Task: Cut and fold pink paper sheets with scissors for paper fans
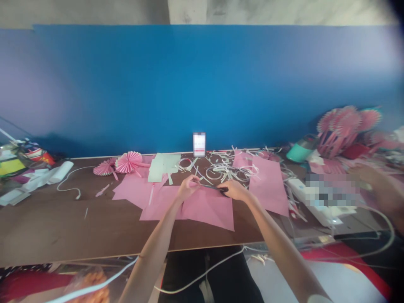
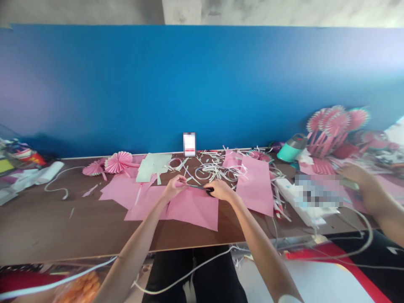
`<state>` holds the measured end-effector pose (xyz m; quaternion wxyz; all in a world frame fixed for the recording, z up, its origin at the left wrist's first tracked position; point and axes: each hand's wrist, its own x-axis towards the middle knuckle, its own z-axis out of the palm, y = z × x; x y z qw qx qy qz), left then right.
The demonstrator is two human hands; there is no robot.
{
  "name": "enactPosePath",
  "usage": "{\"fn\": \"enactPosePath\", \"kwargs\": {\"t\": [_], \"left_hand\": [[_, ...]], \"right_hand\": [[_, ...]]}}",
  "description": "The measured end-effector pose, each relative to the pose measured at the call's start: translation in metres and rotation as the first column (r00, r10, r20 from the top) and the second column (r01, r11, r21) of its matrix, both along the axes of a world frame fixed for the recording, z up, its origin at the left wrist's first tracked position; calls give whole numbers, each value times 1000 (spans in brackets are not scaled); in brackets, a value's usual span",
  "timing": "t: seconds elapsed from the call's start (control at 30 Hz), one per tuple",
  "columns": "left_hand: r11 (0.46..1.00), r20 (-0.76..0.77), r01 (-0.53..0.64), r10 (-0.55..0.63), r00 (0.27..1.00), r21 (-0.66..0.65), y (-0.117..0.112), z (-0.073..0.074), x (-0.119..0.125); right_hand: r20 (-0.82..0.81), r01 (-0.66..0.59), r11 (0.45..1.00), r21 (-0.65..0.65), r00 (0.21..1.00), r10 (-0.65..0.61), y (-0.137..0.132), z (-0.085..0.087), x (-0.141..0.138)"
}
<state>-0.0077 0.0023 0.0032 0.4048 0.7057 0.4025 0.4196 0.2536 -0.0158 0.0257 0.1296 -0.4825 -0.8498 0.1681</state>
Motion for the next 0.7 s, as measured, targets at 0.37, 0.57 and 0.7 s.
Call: {"fn": "enactPosePath", "kwargs": {"t": [0.37,0.57,0.7], "left_hand": [[1000,27,22,-22,999,19,2,-4,0],[999,58,33,-33,998,3,1,-3,1],[999,42,-33,34,999,-22,1,-3,-1]], "right_hand": [[-45,-38,999,-3,998,38,10,-8,-5],[-68,-52,999,-3,996,51,10,-8,-9],[-242,38,999,-25,969,-43,10,-10,-8]]}}
